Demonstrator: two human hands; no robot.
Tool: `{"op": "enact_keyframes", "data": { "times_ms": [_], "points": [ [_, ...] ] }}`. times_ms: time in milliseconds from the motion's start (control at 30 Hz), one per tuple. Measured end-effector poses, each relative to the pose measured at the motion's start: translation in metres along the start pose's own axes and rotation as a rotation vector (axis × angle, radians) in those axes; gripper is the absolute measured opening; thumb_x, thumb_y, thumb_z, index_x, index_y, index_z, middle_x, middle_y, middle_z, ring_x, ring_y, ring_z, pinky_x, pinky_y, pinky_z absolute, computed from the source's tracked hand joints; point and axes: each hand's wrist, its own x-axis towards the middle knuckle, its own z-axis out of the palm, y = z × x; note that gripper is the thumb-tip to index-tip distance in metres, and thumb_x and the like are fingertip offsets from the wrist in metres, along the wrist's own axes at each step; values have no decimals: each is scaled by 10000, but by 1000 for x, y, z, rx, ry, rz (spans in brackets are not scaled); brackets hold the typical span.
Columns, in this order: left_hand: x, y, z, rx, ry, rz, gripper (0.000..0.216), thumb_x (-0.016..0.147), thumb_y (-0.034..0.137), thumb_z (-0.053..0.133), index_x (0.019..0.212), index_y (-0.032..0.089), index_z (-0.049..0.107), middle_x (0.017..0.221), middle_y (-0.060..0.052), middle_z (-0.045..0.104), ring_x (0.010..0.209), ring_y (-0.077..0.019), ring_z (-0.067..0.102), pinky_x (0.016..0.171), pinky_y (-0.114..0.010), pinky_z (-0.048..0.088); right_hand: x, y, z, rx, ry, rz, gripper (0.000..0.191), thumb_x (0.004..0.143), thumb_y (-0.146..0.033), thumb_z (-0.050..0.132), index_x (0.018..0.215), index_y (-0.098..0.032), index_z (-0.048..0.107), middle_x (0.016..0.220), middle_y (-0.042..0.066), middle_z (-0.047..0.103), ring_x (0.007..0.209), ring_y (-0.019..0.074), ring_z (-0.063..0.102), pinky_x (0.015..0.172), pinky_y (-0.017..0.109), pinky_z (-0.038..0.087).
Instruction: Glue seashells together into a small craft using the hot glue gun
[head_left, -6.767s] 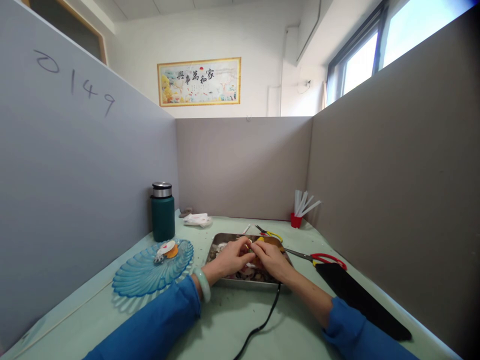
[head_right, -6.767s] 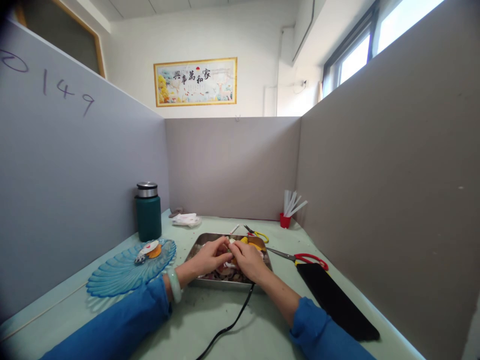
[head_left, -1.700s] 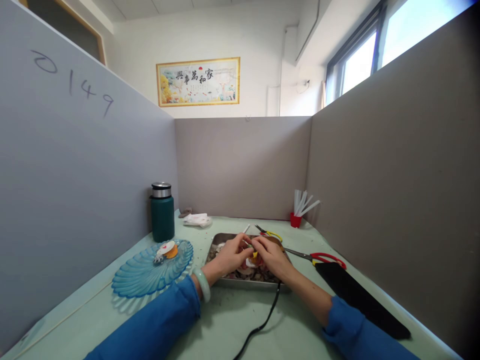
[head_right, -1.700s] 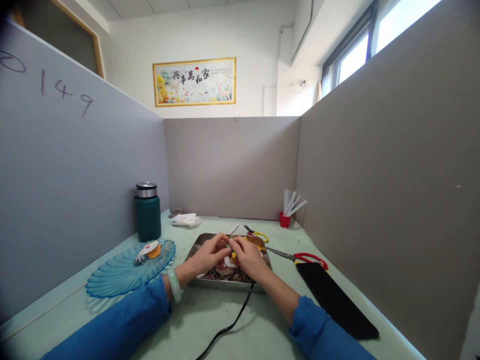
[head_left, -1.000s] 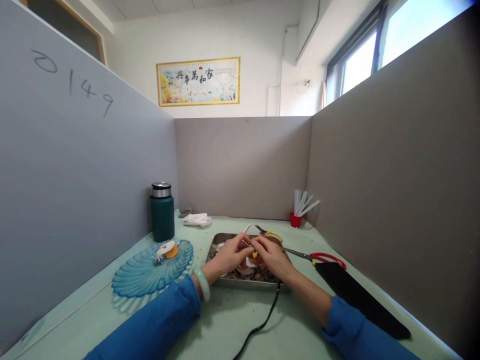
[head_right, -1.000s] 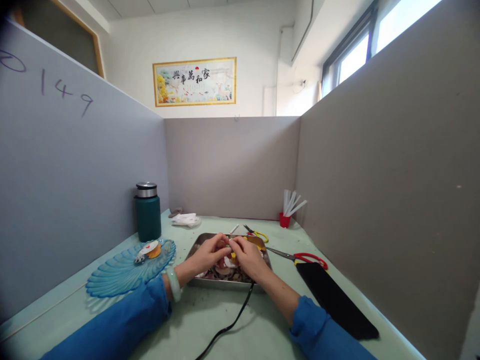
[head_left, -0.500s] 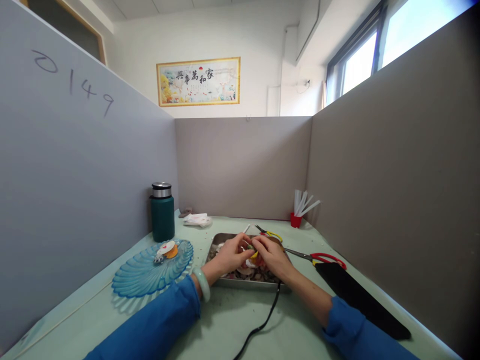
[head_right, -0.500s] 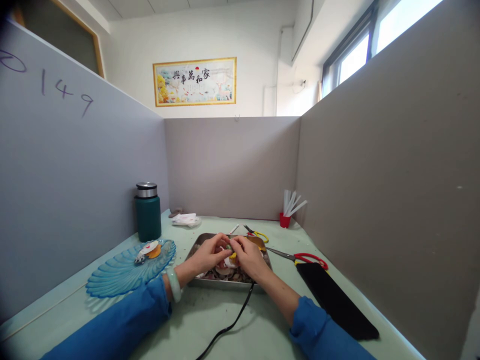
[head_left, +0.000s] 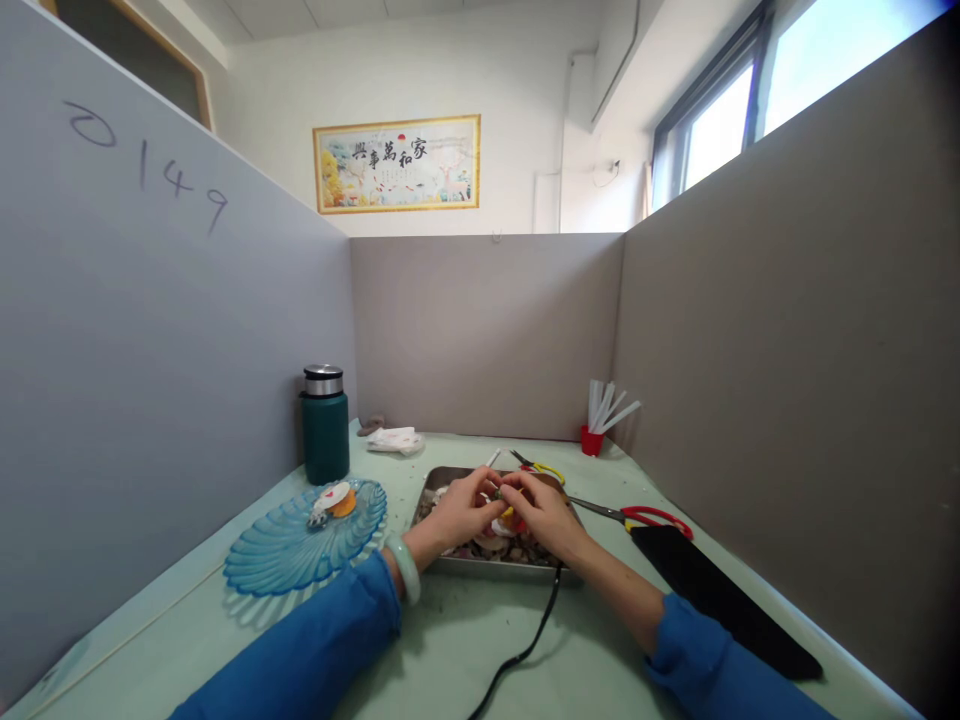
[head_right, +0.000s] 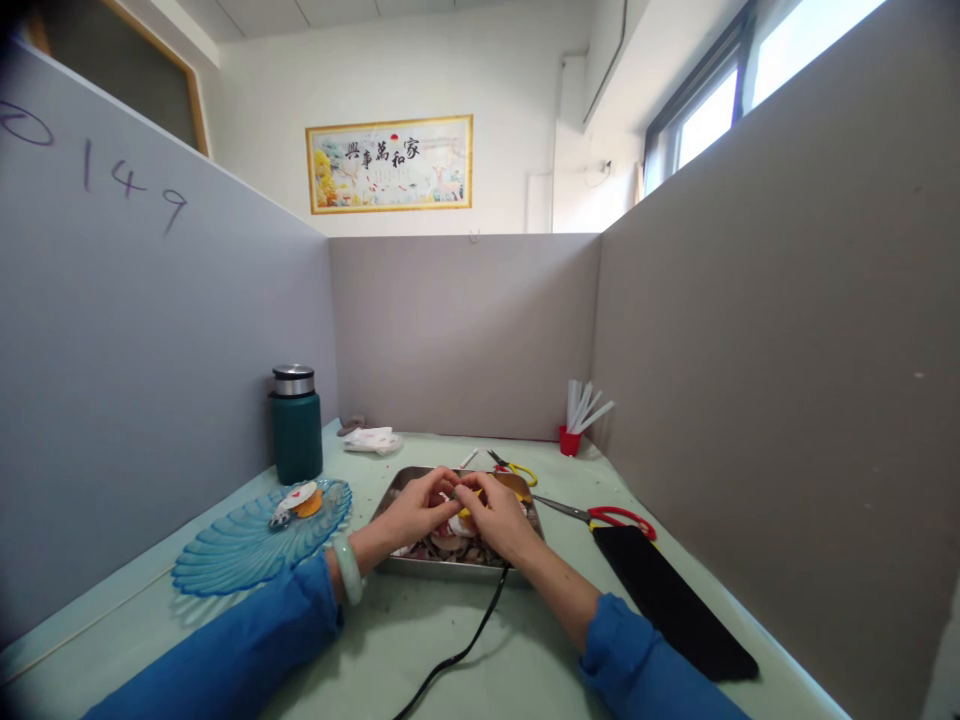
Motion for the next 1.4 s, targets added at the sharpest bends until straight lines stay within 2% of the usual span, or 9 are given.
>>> {"op": "enact_keyframes", "data": {
  "times_ms": [433, 900, 1400],
  "points": [
    [1, 0, 2, -71, -20, 2, 296, 779, 357, 560, 987, 162, 481, 872, -41, 602, 502, -72, 548, 418, -168, 454, 0, 0, 0, -20, 28, -29, 265, 835, -396, 477, 888, -175, 612, 807, 24, 641, 691, 143, 577, 573, 228, 420],
    [1, -1, 2, -109, 0, -14, 339, 761, 378, 583, 990, 157, 465, 921, -50, 579, 519, -72, 548, 422, -190, 472, -1, -3, -1, 34, 55, -36, 240, 837, -380, 486, 898, -175, 595, 781, 16, 630, 682, 142, 585, 599, 238, 439],
    [1, 0, 2, -78, 8, -42, 377, 749, 388, 604, 1007, 154, 459, 988, -70, 577, 512, -62, 552, 407, -167, 460, -2, -3, -1, -26, 82, -61, 235, 806, -370, 525, 918, -176, 592, 779, 19, 613, 697, 152, 577, 601, 250, 441]
  ]
}}
